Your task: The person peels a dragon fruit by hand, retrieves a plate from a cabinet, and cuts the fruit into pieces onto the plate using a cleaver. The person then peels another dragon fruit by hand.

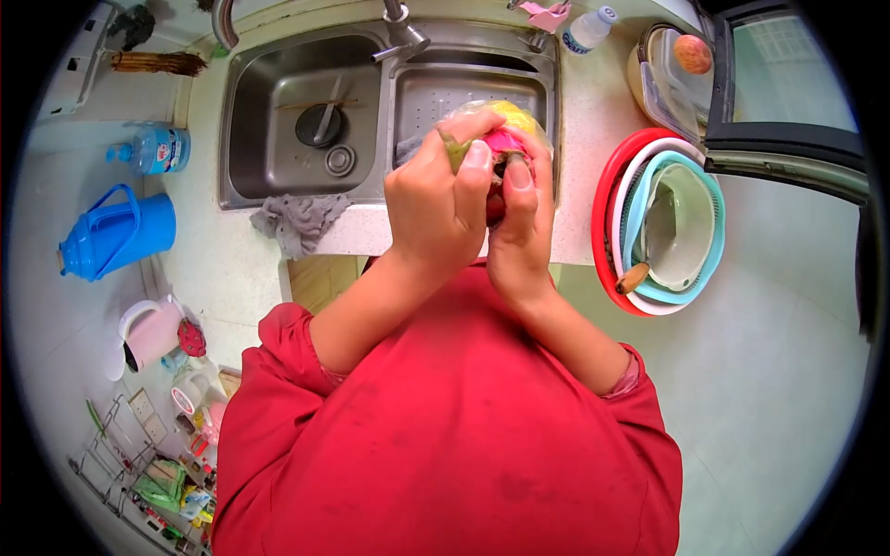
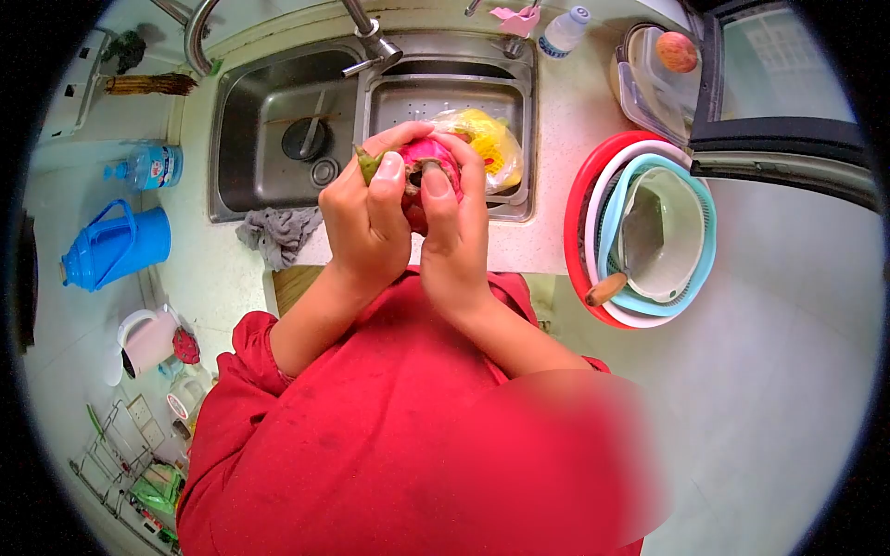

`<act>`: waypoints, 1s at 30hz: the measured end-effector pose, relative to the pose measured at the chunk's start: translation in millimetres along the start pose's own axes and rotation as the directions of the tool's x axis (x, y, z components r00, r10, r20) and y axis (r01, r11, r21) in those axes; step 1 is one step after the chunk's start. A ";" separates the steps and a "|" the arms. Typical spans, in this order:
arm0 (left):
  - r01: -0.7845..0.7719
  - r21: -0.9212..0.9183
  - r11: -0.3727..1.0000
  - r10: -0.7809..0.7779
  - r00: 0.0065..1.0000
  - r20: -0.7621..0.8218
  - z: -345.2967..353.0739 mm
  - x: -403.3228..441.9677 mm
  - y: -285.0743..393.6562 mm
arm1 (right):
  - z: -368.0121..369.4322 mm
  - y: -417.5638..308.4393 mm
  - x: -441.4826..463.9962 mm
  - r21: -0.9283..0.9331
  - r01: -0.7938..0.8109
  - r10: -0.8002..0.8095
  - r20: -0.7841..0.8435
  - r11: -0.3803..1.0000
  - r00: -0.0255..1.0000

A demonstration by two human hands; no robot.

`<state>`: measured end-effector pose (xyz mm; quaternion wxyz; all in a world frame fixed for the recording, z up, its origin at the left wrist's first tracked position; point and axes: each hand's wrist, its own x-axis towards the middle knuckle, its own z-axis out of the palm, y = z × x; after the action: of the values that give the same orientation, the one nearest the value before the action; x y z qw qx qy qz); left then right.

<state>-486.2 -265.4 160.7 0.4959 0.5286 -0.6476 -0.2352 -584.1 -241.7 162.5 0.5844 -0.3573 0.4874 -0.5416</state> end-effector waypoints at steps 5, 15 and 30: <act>-0.028 0.034 0.999 0.029 1.000 -0.009 1.4 0.3 1.3 | -11.3 8.6 2.3 -0.051 0.038 -0.037 0.015 0.998 0.999; -0.166 0.048 0.985 0.168 0.985 -0.040 6.0 -0.7 -14.8 | -9.7 1.3 8.1 0.072 0.093 -0.096 0.039 0.993 0.995; -0.074 -0.150 0.986 0.056 0.991 -0.120 11.6 -5.5 -17.9 | -17.1 6.2 14.1 0.094 0.061 -0.069 0.087 0.994 0.994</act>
<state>-488.8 -268.9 139.0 0.5793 0.4801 -0.6146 -0.2371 -599.6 -252.7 149.5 0.6036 -0.3701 0.4232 -0.5654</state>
